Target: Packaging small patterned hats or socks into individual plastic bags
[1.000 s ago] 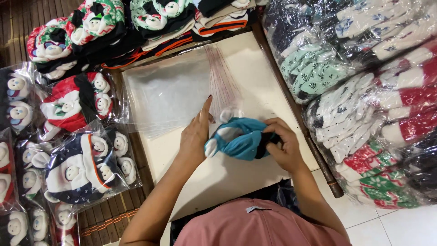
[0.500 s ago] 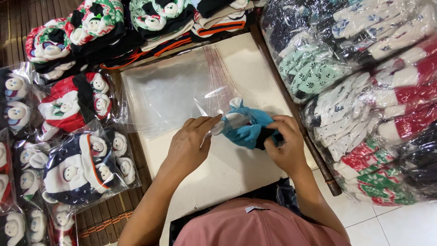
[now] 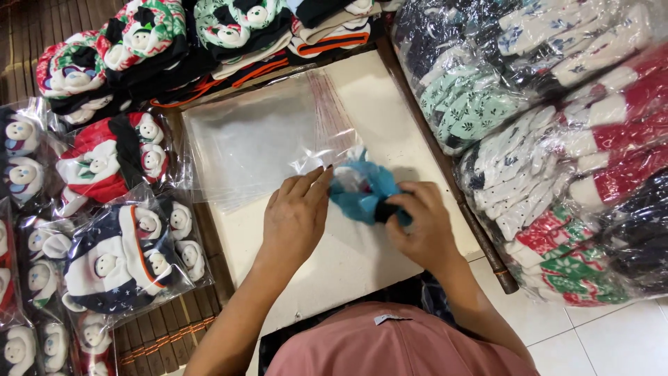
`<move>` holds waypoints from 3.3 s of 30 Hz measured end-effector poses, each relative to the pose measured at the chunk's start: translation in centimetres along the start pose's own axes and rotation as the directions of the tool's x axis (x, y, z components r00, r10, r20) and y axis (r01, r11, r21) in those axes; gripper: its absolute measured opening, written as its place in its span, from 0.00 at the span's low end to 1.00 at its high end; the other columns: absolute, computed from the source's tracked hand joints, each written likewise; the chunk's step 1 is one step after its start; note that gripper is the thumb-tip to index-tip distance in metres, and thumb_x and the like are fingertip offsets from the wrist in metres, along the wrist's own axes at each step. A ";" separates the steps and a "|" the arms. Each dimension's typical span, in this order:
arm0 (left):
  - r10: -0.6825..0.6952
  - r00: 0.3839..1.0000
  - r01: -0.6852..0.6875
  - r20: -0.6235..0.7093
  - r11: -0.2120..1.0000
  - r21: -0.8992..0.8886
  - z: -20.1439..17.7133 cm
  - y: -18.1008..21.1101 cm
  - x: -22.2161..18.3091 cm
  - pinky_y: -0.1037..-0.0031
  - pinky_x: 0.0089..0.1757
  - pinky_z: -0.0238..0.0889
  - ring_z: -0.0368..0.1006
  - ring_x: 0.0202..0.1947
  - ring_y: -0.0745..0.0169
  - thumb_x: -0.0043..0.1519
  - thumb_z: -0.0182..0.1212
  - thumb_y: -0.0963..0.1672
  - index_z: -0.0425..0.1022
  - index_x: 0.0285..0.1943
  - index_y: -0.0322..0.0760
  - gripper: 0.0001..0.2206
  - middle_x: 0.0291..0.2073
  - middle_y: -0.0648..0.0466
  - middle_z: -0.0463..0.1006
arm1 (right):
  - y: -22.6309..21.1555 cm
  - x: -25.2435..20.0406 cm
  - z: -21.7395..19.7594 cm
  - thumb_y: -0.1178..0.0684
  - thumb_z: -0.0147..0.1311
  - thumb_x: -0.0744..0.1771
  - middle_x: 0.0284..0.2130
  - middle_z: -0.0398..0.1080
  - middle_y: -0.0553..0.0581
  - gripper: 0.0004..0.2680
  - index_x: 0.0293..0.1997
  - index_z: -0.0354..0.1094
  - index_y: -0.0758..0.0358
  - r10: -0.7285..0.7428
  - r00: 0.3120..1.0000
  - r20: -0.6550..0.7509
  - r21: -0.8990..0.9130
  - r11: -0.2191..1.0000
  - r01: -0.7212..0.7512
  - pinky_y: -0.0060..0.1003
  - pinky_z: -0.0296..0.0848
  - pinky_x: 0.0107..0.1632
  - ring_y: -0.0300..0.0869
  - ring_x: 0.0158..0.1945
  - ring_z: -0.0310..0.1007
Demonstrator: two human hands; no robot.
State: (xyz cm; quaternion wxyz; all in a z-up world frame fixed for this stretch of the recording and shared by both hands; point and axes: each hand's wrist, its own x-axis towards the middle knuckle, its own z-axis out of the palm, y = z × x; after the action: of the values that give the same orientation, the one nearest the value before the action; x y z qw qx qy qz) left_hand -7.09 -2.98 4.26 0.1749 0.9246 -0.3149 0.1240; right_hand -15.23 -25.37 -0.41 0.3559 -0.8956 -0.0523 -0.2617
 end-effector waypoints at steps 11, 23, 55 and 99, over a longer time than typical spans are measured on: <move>0.031 0.992 -0.053 -0.118 0.982 -0.181 0.4 3.1 -0.3 0.59 0.56 0.64 0.72 0.60 0.46 0.66 0.54 0.43 0.75 0.65 0.41 0.17 0.58 0.49 0.78 | -2.2 -0.3 1.2 0.65 0.59 0.61 0.47 0.70 0.64 0.11 0.46 0.73 0.61 -0.013 0.996 -0.086 0.140 0.990 0.025 0.52 0.70 0.56 0.58 0.51 0.70; 0.127 0.961 -0.165 -0.247 0.976 -0.142 3.0 4.9 -1.0 0.52 0.63 0.53 0.68 0.64 0.44 0.67 0.53 0.45 0.72 0.68 0.42 0.19 0.62 0.50 0.75 | -3.3 -0.4 2.4 0.66 0.61 0.64 0.34 0.71 0.60 0.05 0.39 0.71 0.66 -0.035 0.980 -0.196 0.049 0.998 0.046 0.46 0.75 0.47 0.55 0.43 0.74; 0.167 0.953 -0.154 -0.254 0.986 0.068 3.6 -0.5 -3.8 0.61 0.60 0.68 0.75 0.58 0.48 0.60 0.60 0.34 0.78 0.58 0.31 0.17 0.51 0.45 0.81 | 2.1 -1.0 3.0 0.50 0.62 0.66 0.49 0.69 0.47 0.20 0.67 0.66 0.51 0.337 0.941 0.029 -0.165 0.930 -0.329 0.46 0.54 0.57 0.44 0.55 0.66; -0.159 0.960 0.113 -0.230 0.973 -0.201 4.5 0.7 -6.1 0.61 0.47 0.74 0.78 0.48 0.43 0.54 0.69 0.39 0.71 0.62 0.33 0.25 0.50 0.43 0.74 | 1.5 -3.0 4.0 0.41 0.65 0.63 0.56 0.69 0.61 0.17 0.54 0.70 0.52 -0.506 0.860 -0.066 -0.384 0.808 0.447 0.59 0.66 0.62 0.56 0.59 0.69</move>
State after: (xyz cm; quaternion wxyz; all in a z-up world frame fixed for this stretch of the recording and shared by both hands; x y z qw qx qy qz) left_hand -11.70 -1.98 -1.74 0.3063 0.9012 -0.2366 0.1949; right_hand -15.62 -23.56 -5.28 0.1139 -0.8778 -0.1981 -0.4210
